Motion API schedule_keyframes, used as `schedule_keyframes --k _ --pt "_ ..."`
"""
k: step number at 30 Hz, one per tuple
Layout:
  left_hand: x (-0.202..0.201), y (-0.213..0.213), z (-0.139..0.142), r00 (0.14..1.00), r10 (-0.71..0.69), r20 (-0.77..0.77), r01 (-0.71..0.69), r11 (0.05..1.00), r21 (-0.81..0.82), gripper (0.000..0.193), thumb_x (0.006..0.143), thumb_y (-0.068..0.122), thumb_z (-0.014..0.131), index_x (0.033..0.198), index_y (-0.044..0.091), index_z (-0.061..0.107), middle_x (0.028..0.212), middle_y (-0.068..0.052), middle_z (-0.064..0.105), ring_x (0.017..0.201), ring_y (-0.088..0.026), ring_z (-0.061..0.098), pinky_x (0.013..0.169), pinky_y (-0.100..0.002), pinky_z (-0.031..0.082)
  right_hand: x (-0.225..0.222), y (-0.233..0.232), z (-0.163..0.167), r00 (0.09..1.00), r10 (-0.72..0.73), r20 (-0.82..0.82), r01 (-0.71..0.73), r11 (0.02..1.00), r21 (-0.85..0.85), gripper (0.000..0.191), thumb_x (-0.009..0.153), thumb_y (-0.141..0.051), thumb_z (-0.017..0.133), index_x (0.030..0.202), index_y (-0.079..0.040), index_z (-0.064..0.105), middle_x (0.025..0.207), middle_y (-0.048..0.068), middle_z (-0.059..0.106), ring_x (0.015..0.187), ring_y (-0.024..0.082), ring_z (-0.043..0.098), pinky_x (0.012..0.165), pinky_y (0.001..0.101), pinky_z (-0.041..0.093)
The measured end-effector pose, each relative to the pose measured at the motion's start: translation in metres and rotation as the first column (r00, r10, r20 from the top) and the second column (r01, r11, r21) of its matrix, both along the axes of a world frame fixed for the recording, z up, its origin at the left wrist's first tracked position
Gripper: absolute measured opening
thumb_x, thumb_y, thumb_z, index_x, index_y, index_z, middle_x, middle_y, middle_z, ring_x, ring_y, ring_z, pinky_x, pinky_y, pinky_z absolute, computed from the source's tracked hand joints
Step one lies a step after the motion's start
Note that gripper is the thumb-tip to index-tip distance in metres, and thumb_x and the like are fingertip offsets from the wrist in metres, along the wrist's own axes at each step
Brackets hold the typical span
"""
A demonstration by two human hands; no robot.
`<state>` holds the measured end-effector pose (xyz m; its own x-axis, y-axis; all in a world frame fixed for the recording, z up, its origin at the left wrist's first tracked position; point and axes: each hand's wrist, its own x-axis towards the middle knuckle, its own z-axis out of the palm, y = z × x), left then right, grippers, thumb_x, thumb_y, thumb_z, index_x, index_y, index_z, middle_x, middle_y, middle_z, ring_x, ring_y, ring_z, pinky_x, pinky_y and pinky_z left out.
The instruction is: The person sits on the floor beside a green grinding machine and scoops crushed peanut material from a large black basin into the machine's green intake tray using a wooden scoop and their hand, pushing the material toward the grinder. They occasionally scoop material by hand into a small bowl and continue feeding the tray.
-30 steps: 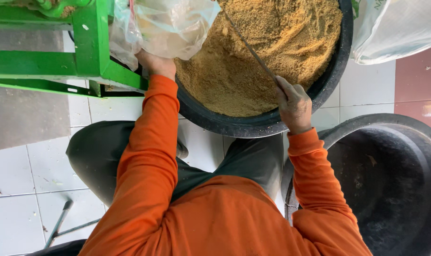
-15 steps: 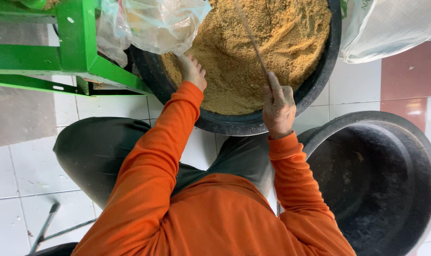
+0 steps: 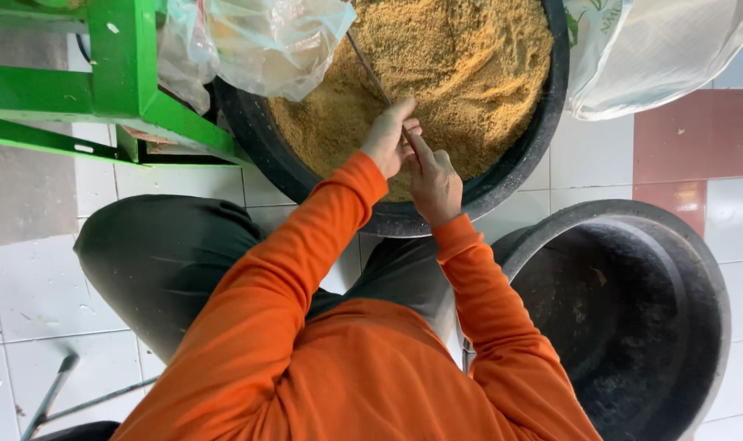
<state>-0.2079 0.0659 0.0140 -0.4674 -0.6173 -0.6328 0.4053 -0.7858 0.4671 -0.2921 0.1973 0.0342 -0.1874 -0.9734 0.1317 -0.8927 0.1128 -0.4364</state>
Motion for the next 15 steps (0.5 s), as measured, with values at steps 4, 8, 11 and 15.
schedule_keyframes --k 4,8,11,15 --pt "0.021 -0.009 -0.008 0.978 -0.108 -0.179 0.098 0.993 -0.063 0.057 0.100 0.024 0.052 0.147 -0.002 0.035 0.147 -0.026 0.055 0.127 -0.038 0.063 0.092 -0.048 0.054 -0.026 -0.018 0.044 0.910 0.353 0.217 -0.298 0.922 -0.249 0.031 0.116 -0.023 0.051 0.145 -0.013 0.056 0.106 0.019 0.068 0.095 0.030 0.069 0.081 0.0395 0.061" --pt "0.035 -0.009 -0.015 0.983 -0.150 -0.110 0.138 0.984 -0.109 0.055 0.102 0.029 0.048 0.150 0.003 0.038 0.151 -0.018 0.048 0.132 -0.032 0.051 0.101 -0.054 0.045 -0.028 -0.040 0.060 0.904 0.063 0.423 0.018 0.983 -0.184 0.047 0.119 -0.030 0.040 0.149 0.005 0.047 0.136 0.023 0.059 0.126 0.027 0.063 0.108 0.0405 0.054" --pt "0.029 -0.007 -0.020 0.983 -0.036 -0.181 0.031 0.999 -0.035 0.049 0.107 0.030 0.048 0.147 0.003 0.040 0.139 -0.016 0.050 0.124 -0.033 0.048 0.108 -0.060 0.039 -0.006 -0.060 0.038 0.894 0.100 0.436 -0.227 0.941 0.250 0.043 0.119 -0.031 0.036 0.142 0.005 0.043 0.132 0.028 0.047 0.123 0.034 0.056 0.112 0.0408 0.047" --pt "0.022 -0.019 -0.022 0.989 0.097 -0.112 -0.081 0.986 0.143 0.036 0.110 0.027 0.055 0.133 0.001 0.049 0.111 -0.011 0.058 0.097 -0.029 0.060 0.090 -0.054 0.051 -0.002 -0.064 0.015 0.935 0.264 0.237 -0.265 0.964 -0.027 0.059 0.119 -0.044 0.019 0.159 -0.006 0.039 0.157 0.023 0.050 0.147 0.041 0.045 0.123 0.0556 0.029"
